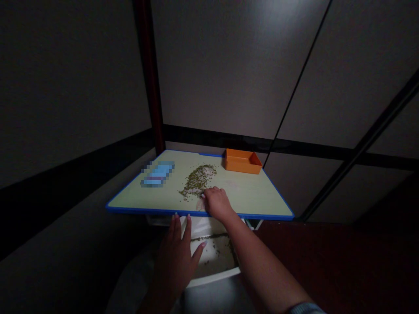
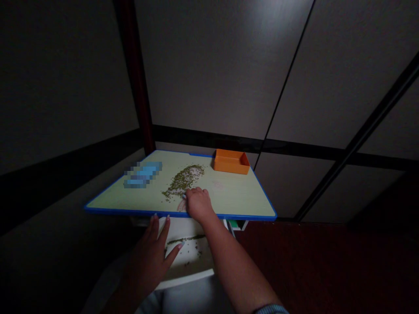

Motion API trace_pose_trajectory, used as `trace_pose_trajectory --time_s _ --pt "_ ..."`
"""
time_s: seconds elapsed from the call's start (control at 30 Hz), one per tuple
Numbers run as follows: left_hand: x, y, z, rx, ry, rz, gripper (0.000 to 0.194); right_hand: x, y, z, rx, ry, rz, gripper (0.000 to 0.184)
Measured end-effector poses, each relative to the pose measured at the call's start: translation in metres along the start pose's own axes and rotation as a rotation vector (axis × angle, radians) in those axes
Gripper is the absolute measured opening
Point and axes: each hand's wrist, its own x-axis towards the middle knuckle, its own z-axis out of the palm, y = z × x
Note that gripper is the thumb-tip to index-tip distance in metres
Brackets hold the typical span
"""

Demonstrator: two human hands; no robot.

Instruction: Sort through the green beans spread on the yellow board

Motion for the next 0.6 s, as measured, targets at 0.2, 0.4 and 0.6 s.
trace_pose_trajectory --time_s 0.2,0.4,0.6 --pt "-0.001 -0.005 0.007 0.001 0.041 0.006 0.070 -0.009 0.003 -0.002 0.032 0.020 -0.035 0.018" --pt "-0.002 -0.008 0.012 0.004 0.065 0.025 0.072 -0.014 0.023 -0.006 0.116 0.133 0.166 0.020" --pt "-0.003 -0.009 0.012 0.013 0.076 0.047 0.070 -0.018 0.039 -0.010 0.165 0.189 0.425 0.029"
